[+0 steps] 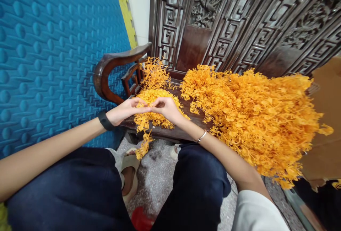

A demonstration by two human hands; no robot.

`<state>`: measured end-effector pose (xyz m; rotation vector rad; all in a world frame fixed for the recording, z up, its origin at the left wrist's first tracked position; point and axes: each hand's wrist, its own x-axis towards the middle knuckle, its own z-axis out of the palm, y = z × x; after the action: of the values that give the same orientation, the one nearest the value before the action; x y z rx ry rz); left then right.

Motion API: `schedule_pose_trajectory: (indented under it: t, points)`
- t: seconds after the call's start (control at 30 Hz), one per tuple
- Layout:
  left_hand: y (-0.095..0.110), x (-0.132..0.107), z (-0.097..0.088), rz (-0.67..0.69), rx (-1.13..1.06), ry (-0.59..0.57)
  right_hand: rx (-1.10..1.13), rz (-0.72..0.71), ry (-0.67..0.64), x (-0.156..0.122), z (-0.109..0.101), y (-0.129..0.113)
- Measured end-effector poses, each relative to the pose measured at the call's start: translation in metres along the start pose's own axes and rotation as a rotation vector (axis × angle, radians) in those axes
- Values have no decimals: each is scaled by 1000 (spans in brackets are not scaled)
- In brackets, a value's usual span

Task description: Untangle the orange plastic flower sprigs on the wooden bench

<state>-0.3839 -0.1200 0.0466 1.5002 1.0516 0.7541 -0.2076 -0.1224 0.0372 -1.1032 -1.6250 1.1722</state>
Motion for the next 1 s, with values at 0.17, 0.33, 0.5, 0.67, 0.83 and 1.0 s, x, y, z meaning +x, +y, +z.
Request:
schedule_pose_trajectory:
  t: [0.17, 0.33, 0.5, 0.67, 0.83, 1.0]
  points:
    - [1, -3, -3, -106, 64, -103, 101, 62, 15, 0, -3, 1]
    - [3, 2, 1, 5, -38, -44, 107, 70, 54, 4, -3, 4]
    - [5, -5, -3, -15, 33, -42, 99, 10, 518, 8, -41, 21]
    - [0, -11, -20, 29, 8, 95, -167, 29, 624, 3, -86, 59]
    - [-7, -8, -24, -1, 54, 91, -313, 83, 557, 11, -91, 85]
    - [-12, -5, -23, -6, 31, 76, -608, 83, 505, 16, -84, 94]
